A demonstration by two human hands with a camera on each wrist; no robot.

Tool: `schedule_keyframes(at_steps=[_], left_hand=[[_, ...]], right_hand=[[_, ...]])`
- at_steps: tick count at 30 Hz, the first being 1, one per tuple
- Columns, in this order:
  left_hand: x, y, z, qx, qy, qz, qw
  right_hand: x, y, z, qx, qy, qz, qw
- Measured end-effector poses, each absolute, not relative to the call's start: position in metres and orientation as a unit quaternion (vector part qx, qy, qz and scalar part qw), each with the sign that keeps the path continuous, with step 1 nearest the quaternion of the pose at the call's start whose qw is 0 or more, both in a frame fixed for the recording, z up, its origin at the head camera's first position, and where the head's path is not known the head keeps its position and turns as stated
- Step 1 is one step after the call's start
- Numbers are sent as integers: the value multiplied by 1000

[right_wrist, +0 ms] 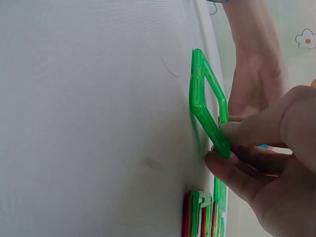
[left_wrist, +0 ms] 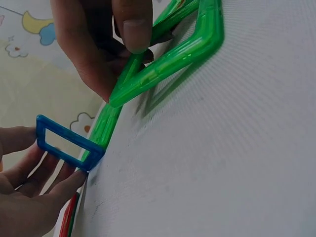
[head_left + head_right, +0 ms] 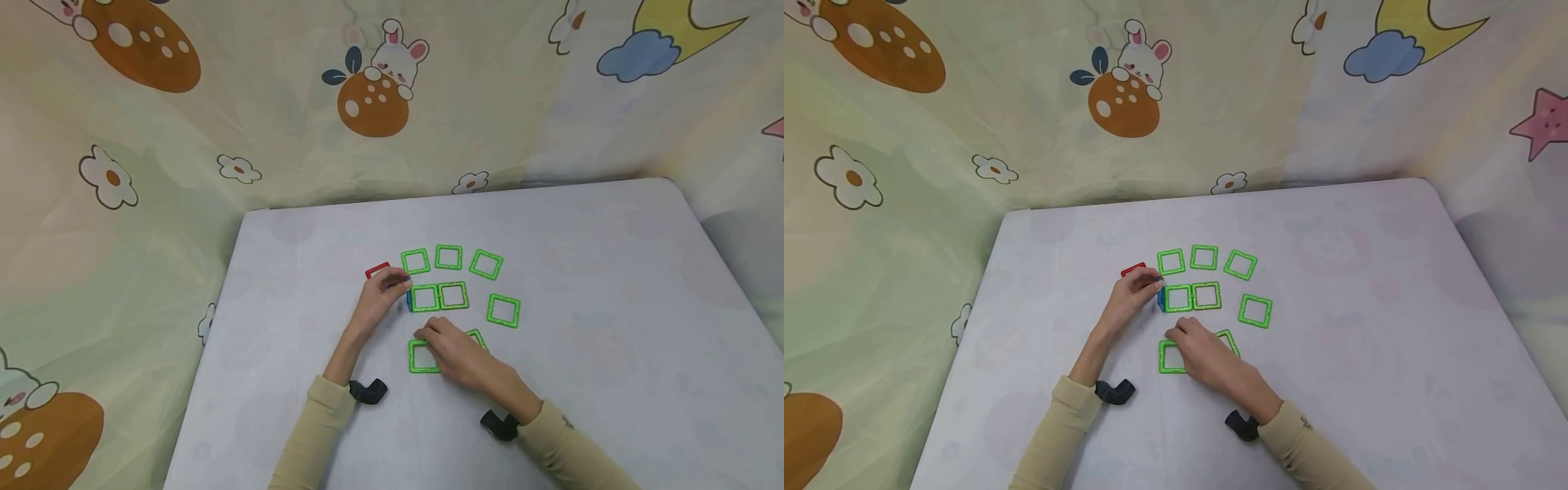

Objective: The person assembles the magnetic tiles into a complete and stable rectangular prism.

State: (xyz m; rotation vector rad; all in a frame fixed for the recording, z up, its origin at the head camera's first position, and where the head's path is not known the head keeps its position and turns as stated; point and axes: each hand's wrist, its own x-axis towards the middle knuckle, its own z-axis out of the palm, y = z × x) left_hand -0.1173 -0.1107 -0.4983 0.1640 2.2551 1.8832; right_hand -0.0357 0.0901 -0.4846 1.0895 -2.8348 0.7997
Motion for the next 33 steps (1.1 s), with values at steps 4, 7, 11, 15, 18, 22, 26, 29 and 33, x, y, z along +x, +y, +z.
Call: schedule_keyframes(at_steps=[4,7,11,15,18,22,26,29,33], left_hand=[[-117,-110,-497,54,761,639,100],[-117,-110,-498,52,761,638,100],[-117,-110,-498,53,764,635,101],[-118,-111,-498,54,765,634,100],[-118,-111,-499,54,766,633,98],[-119,-111,-499,53,764,635,99],[-119,-111,-499,57,767,632,97],[-119,-111,-499,60,769,630,93],[-119,-110,-500,59,769,630,92]], right_hand=[[-38,90,-484,341,-906,252,8],[-41,91,-482,334,-909,249,17],[-45,91,-477,321,-914,247,26],[-50,91,-472,314,-916,246,32],[-53,92,-469,314,-916,245,40],[-57,94,-466,321,-912,247,57],[-61,95,-464,323,-909,256,66],[-62,96,-464,322,-908,260,70],[-64,96,-464,323,-907,257,80]])
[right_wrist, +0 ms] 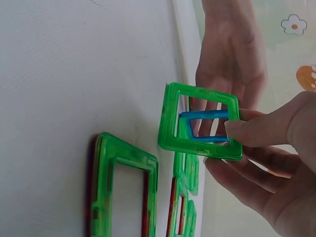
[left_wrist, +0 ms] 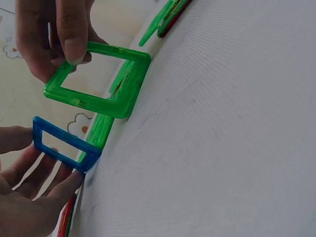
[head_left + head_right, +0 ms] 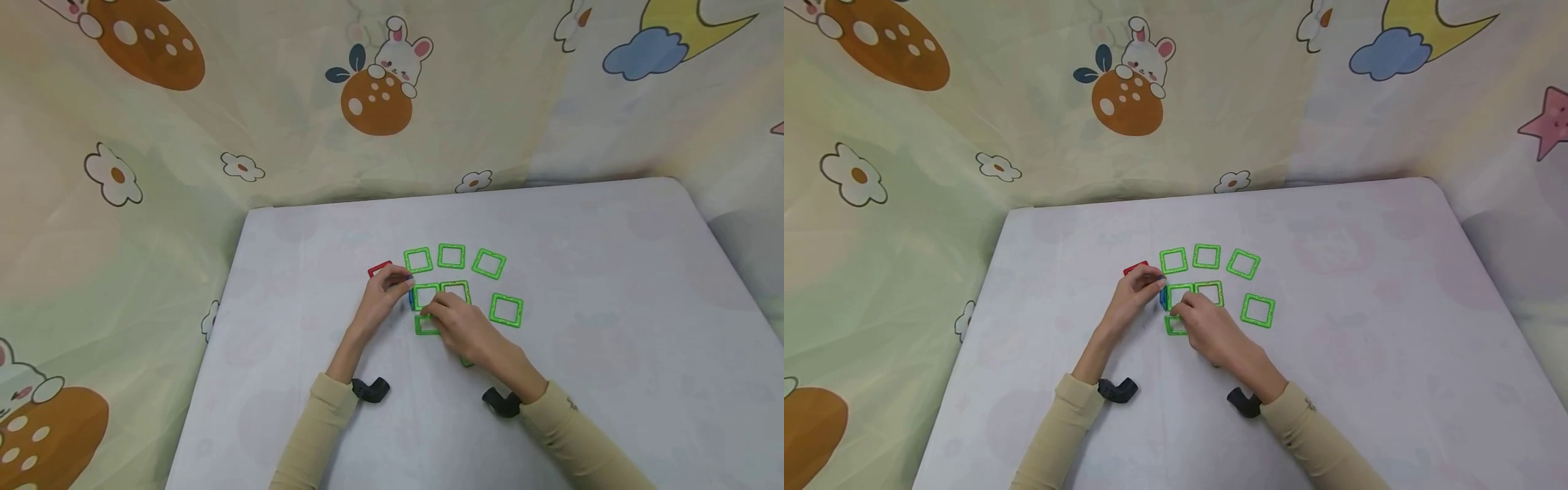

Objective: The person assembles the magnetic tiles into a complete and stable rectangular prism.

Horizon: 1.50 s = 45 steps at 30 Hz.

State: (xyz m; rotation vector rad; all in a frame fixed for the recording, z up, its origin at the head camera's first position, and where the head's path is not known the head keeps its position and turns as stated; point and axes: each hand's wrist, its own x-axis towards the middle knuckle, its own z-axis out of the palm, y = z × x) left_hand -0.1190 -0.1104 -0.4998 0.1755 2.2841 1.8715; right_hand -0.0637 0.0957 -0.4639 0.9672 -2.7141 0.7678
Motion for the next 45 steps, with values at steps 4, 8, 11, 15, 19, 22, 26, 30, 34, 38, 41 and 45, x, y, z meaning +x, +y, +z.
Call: schedule_keyframes(at_steps=[4,8,11,15,19,22,26,30,34,38,41,45], left_hand=[[-119,-110,-500,59,768,631,89],[-119,-110,-499,59,768,632,87],[-119,-109,-499,58,765,635,89],[-119,-109,-499,55,762,638,90],[-119,-108,-500,52,761,640,90],[-119,-108,-499,50,760,642,91],[-119,-108,-499,50,758,644,90],[-119,-108,-499,48,758,645,88],[-119,-108,-499,48,756,647,87],[-118,-107,-499,51,757,645,87],[-118,-108,-499,51,759,644,86],[-118,-108,-499,51,761,641,83]], right_hand=[[-66,95,-463,322,-908,254,85],[-68,94,-462,315,-910,256,85],[-69,93,-460,306,-914,254,81],[-72,92,-460,297,-919,250,74],[-76,92,-460,296,-916,259,77],[-78,92,-461,300,-912,266,83],[-80,92,-461,313,-908,264,94],[-81,90,-461,314,-908,261,97],[-82,89,-461,307,-912,257,91],[-81,89,-462,302,-913,262,85],[-80,92,-463,297,-913,269,73],[-77,102,-462,278,-916,283,57]])
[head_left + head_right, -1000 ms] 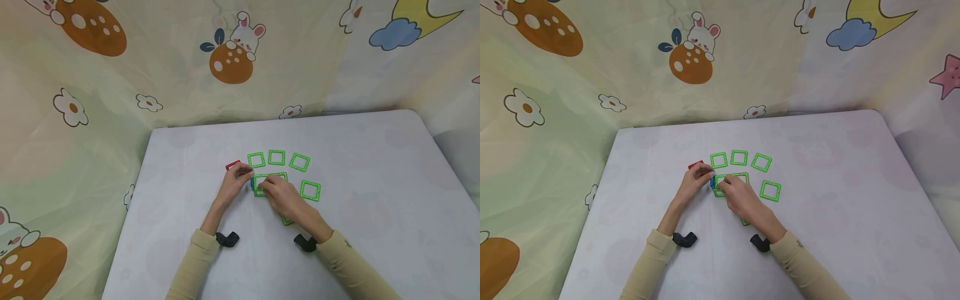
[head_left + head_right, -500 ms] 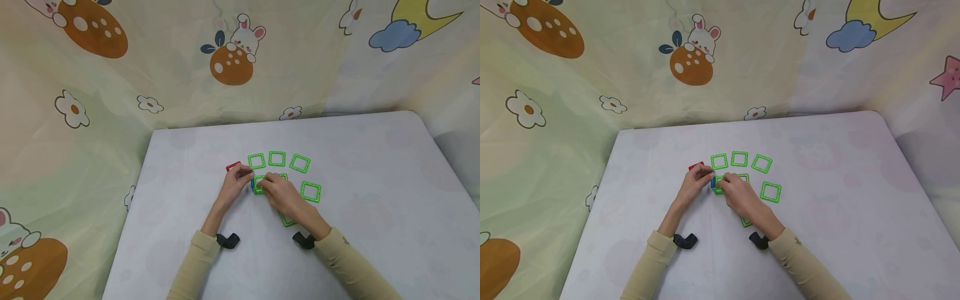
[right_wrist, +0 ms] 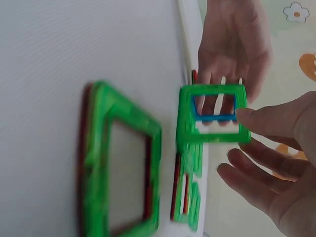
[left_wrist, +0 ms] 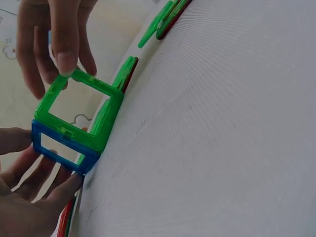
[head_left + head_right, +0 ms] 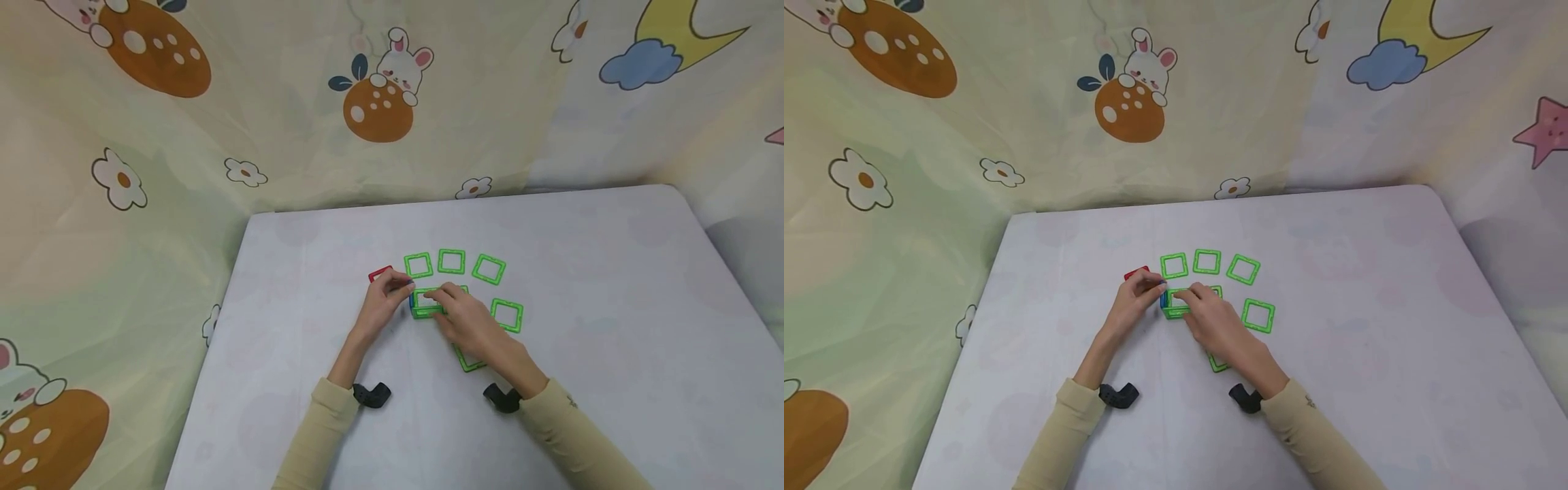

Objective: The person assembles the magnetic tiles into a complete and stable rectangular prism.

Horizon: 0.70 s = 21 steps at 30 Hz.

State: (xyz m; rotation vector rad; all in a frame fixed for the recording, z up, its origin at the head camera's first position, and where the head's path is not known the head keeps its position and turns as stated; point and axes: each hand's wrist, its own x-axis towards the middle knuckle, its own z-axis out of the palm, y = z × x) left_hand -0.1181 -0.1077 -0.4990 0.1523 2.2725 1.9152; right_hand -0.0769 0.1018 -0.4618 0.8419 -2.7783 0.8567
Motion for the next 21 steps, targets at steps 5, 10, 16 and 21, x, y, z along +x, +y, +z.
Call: schedule_keyframes(at_steps=[5,10,16,21], left_hand=[[-118,-107,-500,52,762,641,81],[-119,-107,-501,49,762,640,81],[-118,-106,-500,46,764,639,80],[-118,-107,-501,48,763,640,77]], right_hand=[[-69,118,-462,252,-923,287,40],[-61,131,-464,248,-927,281,12],[-53,143,-468,273,-922,276,3],[-48,152,-470,288,-920,266,-16]])
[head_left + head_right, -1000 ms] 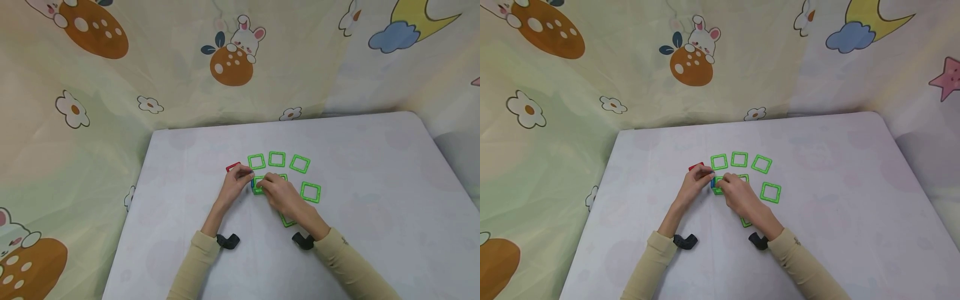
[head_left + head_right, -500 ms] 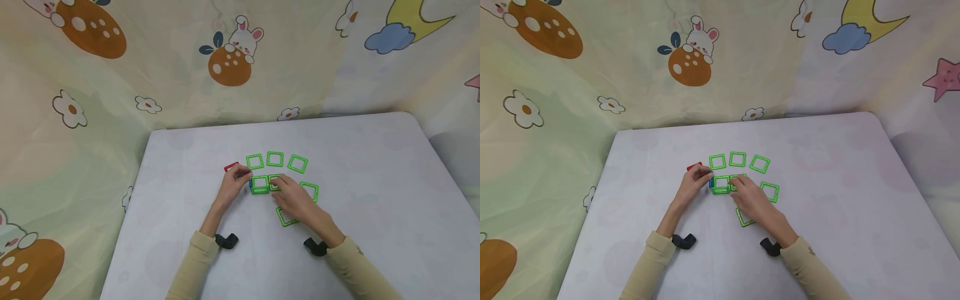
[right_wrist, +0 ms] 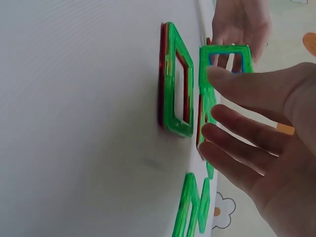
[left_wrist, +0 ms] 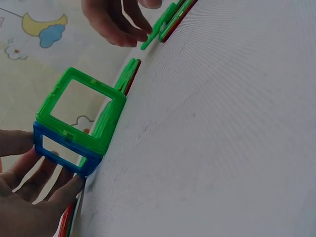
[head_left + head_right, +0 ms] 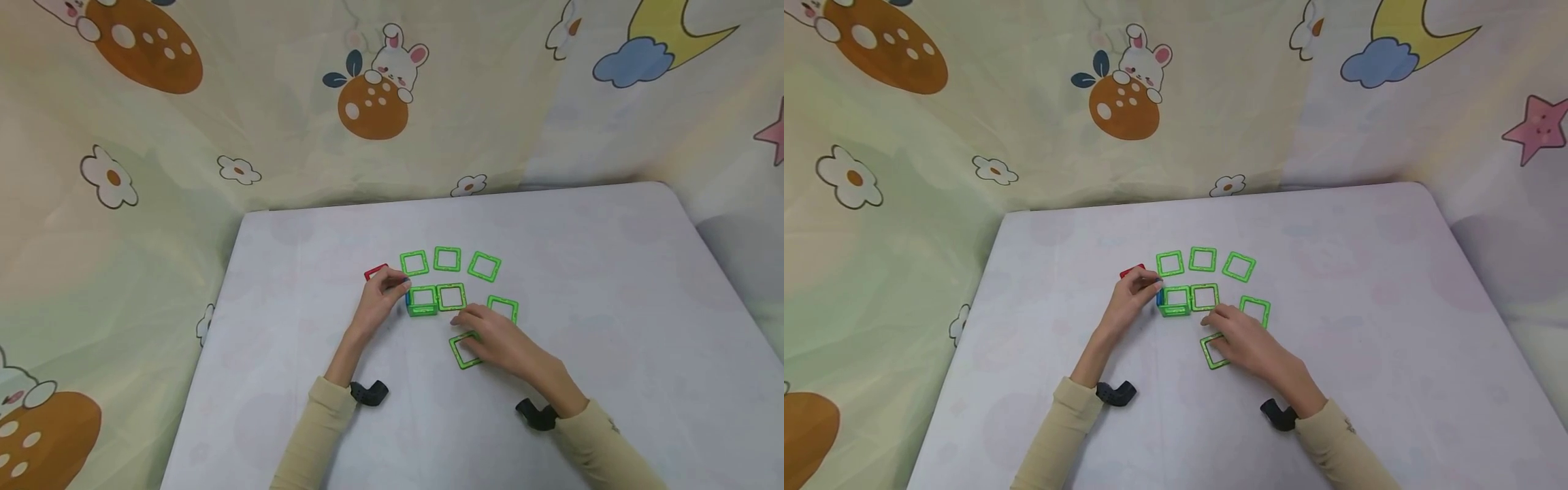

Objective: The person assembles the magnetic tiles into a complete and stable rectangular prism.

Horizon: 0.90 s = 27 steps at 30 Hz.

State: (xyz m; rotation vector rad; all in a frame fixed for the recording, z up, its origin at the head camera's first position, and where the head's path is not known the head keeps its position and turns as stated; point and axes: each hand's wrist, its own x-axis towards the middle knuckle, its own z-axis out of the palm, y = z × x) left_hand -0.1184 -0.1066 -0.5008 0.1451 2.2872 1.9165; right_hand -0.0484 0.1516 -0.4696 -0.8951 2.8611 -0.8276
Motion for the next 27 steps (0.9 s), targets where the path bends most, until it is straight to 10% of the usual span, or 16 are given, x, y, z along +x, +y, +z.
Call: schedule_keyframes(at_steps=[27], left_hand=[[-119,-107,-502,43,757,647,81]], right_hand=[[-44,153,-485,-331,923,-195,-26]])
